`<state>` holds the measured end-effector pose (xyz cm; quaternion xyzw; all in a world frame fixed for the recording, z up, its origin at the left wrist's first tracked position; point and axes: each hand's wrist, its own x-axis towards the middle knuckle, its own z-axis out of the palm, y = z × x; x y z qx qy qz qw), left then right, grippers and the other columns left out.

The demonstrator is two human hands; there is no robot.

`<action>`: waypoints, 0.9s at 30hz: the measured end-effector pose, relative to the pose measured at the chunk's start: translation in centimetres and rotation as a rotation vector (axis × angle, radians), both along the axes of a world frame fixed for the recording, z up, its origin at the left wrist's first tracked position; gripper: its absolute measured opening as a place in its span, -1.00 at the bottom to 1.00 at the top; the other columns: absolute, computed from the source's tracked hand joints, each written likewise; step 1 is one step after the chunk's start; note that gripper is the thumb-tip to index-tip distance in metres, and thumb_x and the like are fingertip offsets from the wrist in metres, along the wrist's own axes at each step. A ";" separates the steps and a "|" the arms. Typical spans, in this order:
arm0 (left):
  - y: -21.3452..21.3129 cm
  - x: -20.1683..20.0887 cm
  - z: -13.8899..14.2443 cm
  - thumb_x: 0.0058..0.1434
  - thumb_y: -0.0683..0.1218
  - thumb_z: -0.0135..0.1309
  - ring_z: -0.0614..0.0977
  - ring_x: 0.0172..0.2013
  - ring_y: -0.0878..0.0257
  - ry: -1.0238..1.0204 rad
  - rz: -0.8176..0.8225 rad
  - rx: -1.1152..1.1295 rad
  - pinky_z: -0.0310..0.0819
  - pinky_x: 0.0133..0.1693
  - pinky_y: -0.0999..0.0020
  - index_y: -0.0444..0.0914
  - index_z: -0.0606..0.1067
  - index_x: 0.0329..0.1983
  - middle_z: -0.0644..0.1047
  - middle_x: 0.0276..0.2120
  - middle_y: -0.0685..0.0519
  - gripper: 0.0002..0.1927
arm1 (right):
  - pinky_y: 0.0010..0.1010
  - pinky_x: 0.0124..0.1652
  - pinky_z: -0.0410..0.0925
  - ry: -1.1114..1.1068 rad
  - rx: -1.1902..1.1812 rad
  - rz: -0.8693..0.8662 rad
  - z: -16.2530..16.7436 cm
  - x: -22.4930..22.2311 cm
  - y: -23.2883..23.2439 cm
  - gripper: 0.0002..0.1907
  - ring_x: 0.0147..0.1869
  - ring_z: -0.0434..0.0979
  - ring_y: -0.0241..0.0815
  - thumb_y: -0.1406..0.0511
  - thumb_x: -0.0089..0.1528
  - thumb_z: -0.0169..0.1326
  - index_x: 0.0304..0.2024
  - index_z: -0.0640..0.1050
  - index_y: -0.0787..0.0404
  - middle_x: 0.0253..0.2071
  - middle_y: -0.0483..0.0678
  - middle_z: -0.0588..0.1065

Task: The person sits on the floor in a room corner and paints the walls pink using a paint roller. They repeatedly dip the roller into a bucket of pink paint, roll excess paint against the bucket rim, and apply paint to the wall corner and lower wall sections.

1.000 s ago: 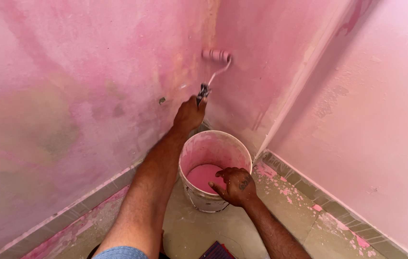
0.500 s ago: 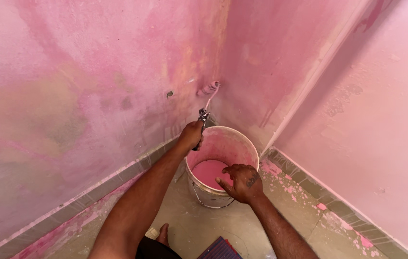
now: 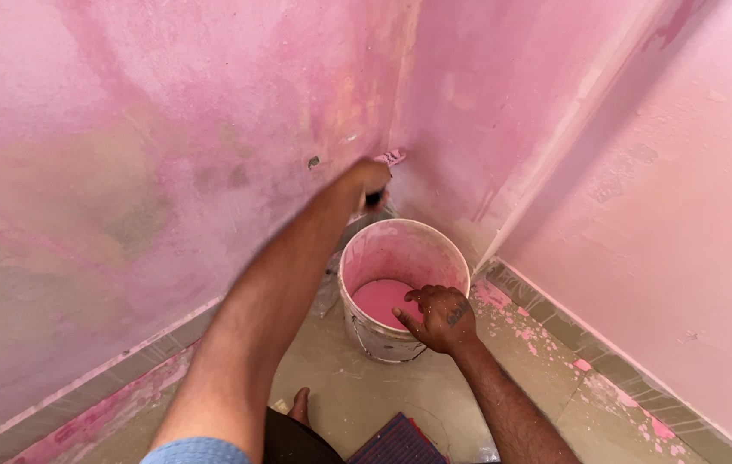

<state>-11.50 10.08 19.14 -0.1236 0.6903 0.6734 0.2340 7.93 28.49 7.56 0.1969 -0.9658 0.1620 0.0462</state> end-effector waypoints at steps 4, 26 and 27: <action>-0.7 -1.4 5.5 0.31 -0.21 -0.17 0.45 -0.68 0.24 -0.058 -0.134 -0.253 0.39 -0.66 0.34 -0.31 0.36 -0.33 0.40 -0.60 -0.01 -0.89 | -0.17 -0.12 0.43 0.039 -0.041 -0.006 -0.1 0.2 0.1 -0.49 -0.20 0.62 -0.07 -0.14 0.18 0.10 -0.18 0.68 0.09 -0.37 -0.06 0.61; -0.4 4.2 5.9 0.37 0.06 -0.06 0.53 -0.55 0.09 0.590 -0.043 -0.349 0.38 -0.52 0.03 -0.30 0.42 -0.25 0.51 -0.52 -0.07 -0.69 | -0.21 -0.07 0.43 -0.011 -0.029 -0.018 0.1 0.8 0.4 -0.46 -0.13 0.62 -0.09 -0.17 0.20 0.06 -0.12 0.66 0.06 -0.32 -0.07 0.61; -0.8 4.9 3.0 0.33 0.11 0.00 0.59 -0.45 0.03 0.690 -0.022 -0.478 0.43 -0.40 0.02 -0.29 0.47 -0.25 0.56 -0.47 -0.10 -0.65 | -0.20 -0.07 0.42 -0.001 -0.022 -0.019 0.3 0.8 0.4 -0.47 -0.13 0.62 -0.08 -0.17 0.20 0.06 -0.13 0.67 0.06 -0.34 -0.07 0.62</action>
